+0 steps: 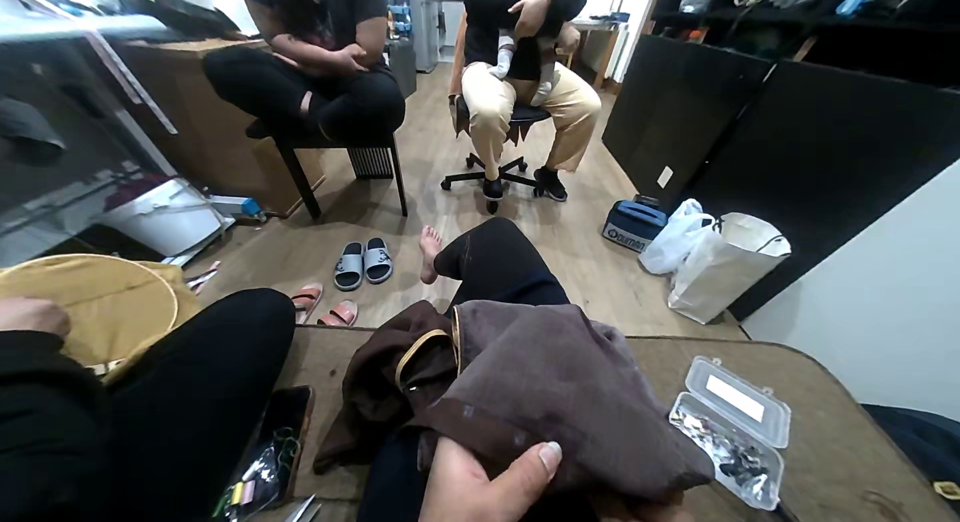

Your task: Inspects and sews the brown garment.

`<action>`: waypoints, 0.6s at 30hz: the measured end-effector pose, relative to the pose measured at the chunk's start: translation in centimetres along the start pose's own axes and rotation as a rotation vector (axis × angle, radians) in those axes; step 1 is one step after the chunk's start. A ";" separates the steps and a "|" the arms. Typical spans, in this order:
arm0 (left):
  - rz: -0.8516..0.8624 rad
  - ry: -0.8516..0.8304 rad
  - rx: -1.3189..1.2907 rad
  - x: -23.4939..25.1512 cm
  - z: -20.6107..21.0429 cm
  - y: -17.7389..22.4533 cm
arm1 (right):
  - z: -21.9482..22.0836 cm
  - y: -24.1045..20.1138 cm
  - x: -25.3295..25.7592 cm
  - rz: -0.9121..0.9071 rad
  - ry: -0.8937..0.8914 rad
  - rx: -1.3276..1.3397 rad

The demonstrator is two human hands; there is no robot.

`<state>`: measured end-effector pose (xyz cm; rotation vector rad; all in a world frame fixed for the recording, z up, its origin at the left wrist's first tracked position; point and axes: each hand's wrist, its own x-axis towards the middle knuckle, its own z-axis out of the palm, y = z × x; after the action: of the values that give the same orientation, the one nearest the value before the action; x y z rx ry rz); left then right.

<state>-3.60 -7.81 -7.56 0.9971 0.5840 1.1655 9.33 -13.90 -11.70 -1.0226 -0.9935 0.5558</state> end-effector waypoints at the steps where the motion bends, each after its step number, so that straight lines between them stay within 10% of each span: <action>1: 0.003 -0.006 -0.006 0.0 0.0 0.0 | 0.0 0.0 0.0 -0.003 0.000 -0.002; 18: -0.013 -0.027 -0.013 0.3 -0.1 0.1 | -0.3 0.2 0.1 -0.035 0.000 -0.042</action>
<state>-3.61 -7.52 -7.50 0.9951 0.5603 1.1413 9.59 -13.88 -11.88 -1.0410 -1.0246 0.5076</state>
